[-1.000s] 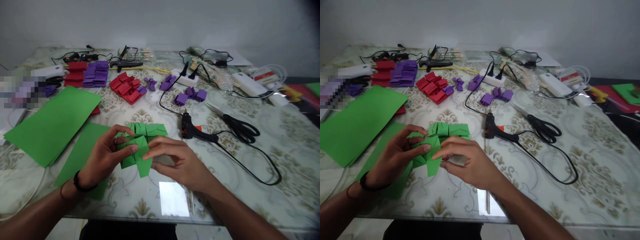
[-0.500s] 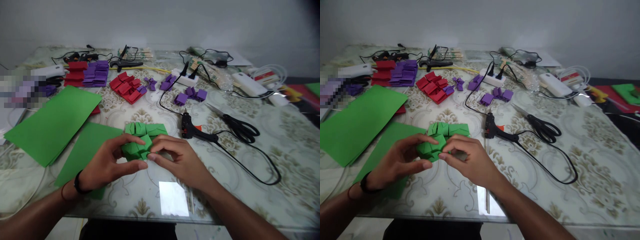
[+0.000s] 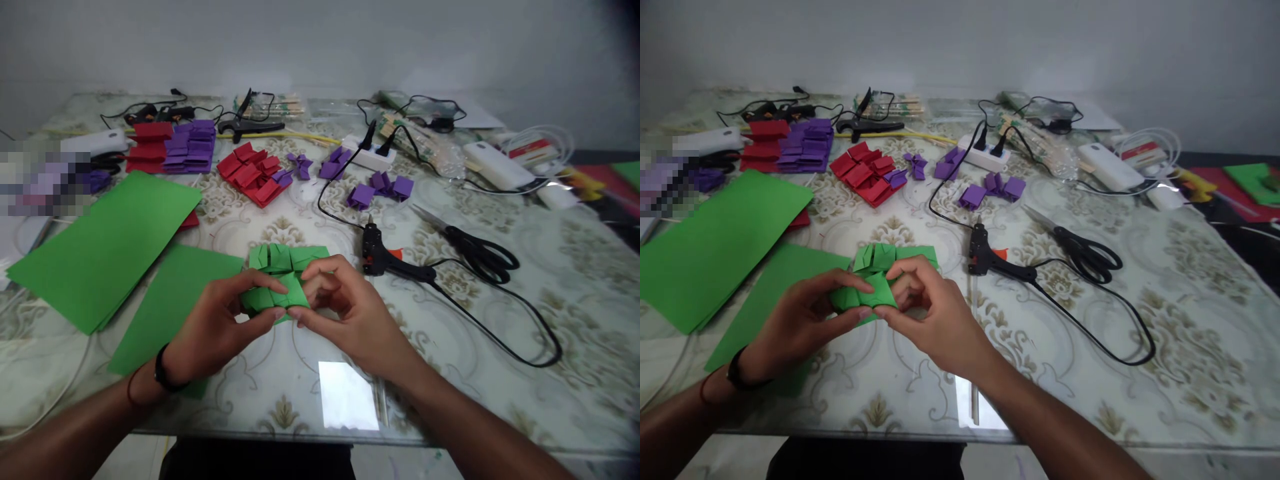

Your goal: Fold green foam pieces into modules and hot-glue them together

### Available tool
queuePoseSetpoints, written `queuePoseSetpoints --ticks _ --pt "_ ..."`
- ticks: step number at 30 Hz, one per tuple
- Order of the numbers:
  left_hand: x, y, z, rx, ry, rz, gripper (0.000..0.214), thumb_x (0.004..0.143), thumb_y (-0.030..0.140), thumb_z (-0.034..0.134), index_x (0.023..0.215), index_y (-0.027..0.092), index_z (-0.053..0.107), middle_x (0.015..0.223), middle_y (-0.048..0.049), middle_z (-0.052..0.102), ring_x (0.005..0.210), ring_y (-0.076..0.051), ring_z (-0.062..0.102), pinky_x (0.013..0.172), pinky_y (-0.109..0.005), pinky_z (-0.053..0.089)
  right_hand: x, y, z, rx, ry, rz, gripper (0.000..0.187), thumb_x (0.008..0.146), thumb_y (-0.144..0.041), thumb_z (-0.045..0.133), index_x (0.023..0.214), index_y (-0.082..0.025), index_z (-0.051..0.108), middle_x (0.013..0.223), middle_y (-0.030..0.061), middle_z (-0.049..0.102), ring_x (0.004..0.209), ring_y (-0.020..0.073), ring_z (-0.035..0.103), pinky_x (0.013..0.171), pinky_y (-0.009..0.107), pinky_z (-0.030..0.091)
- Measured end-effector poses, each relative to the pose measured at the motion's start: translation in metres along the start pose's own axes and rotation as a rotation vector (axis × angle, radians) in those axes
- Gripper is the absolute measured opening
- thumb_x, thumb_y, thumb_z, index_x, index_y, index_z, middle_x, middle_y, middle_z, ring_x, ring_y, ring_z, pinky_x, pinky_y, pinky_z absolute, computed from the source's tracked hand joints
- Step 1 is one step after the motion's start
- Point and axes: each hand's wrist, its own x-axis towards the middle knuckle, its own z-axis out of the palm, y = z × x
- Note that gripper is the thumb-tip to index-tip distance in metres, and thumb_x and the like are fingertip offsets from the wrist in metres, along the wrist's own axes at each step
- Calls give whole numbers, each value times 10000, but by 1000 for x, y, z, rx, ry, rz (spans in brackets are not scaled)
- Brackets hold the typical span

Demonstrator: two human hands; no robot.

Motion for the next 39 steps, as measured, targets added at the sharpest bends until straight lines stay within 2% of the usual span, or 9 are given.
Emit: queuePoseSetpoints --ticks 6,9,12,20,25,31,34,36,39 --pt "0 -1 1 51 49 54 96 898 258 820 990 279 835 879 41 825 608 -97 609 549 -207 433 1 -3 0 -33 13 46 366 863 -292 912 1095 -272 630 822 -62 666 773 147 668 763 284 548" --pt "0 1 0 26 87 54 53 906 276 820 957 273 833 864 33 822 656 -118 652 556 -225 436 2 -5 -1 -114 -17 67 250 897 -369 873 871 -218 675 768 -35 640 718 139 603 687 273 499" --pt "1 2 -1 14 81 51 28 883 269 837 912 266 838 856 23 825 733 -142 702 605 -241 468 3 -7 -2 -192 -32 82 368 927 -430 829 713 -194 646 678 -32 593 640 122 509 597 261 416" --pt "4 -2 -2 -55 66 14 40 882 278 845 855 249 851 845 2 844 772 -159 738 661 -257 505 4 -6 -2 -222 -56 129 410 929 -503 801 721 -189 637 675 -24 606 640 132 525 601 268 414" --pt "5 -4 -3 -16 -53 -1 180 844 393 894 892 238 815 818 5 796 740 -168 675 670 -277 488 4 -4 -1 -322 -123 121 452 973 -492 740 669 -191 596 623 -30 573 600 124 486 570 271 346" --pt "6 -3 -10 -26 -102 118 43 902 253 819 883 234 786 829 -1 801 762 -175 700 766 -302 525 3 -6 -3 -227 -134 172 454 953 -560 765 695 -199 669 638 -5 680 587 147 610 582 270 463" --pt "10 -2 -18 -62 17 99 43 885 243 818 856 232 789 797 -11 786 742 -182 686 717 -302 518 8 -7 -13 -374 -104 -14 316 977 -471 781 797 -214 751 733 13 725 680 178 661 653 298 522" --pt "14 -2 -22 -103 158 59 56 849 250 838 858 225 788 789 -10 768 718 -172 659 669 -286 503 13 -5 -23 -574 -48 -231 135 937 -343 847 953 -222 790 987 63 770 947 236 715 887 376 576" --pt "17 -2 -22 -140 263 3 116 796 279 864 848 207 789 792 -5 761 699 -155 635 633 -258 488 22 1 -33 -860 -86 -357 275 840 -218 923 1085 -203 799 1280 146 706 1243 334 633 1105 513 529"
